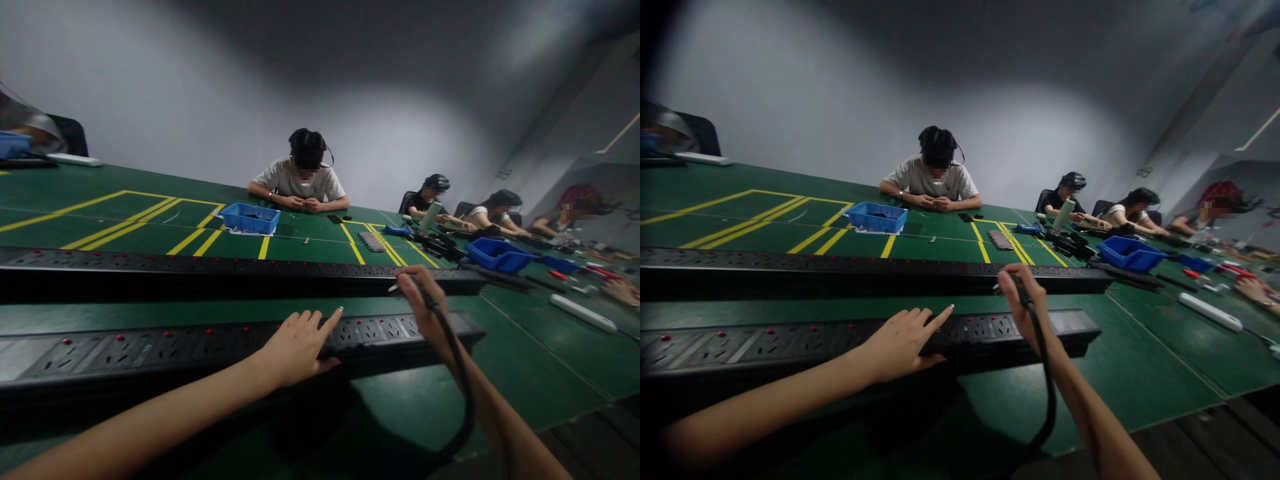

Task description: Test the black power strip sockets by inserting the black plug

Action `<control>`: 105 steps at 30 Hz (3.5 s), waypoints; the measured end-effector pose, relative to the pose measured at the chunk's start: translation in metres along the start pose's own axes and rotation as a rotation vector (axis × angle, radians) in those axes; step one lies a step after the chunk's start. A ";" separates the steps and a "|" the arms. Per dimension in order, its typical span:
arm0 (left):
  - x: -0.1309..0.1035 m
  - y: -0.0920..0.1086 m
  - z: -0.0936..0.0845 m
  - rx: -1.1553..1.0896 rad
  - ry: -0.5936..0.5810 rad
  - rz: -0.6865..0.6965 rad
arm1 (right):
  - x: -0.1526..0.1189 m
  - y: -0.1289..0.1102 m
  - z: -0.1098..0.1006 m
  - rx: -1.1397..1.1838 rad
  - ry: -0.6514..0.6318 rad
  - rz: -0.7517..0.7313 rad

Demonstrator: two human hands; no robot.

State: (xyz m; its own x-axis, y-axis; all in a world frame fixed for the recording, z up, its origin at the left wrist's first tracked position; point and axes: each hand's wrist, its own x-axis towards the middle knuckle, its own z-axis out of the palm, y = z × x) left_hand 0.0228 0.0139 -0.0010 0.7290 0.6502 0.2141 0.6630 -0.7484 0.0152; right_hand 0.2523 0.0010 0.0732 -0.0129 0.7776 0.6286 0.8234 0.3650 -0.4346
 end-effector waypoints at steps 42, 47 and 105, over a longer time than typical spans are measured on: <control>0.001 0.002 0.001 -0.028 0.040 -0.032 | -0.033 -0.008 0.065 -0.108 -0.622 -0.287; 0.001 0.002 -0.001 -0.047 0.016 -0.033 | -0.037 -0.006 0.065 -0.114 -0.615 -0.255; 0.003 0.001 -0.003 -0.033 -0.028 -0.018 | -0.039 -0.006 0.066 -0.099 -0.538 -0.275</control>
State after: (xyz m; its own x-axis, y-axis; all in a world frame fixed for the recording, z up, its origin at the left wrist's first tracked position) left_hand 0.0251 0.0145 0.0026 0.7218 0.6668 0.1856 0.6705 -0.7401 0.0513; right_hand 0.2104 0.0018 0.0089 -0.4956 0.8207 0.2843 0.7978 0.5596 -0.2246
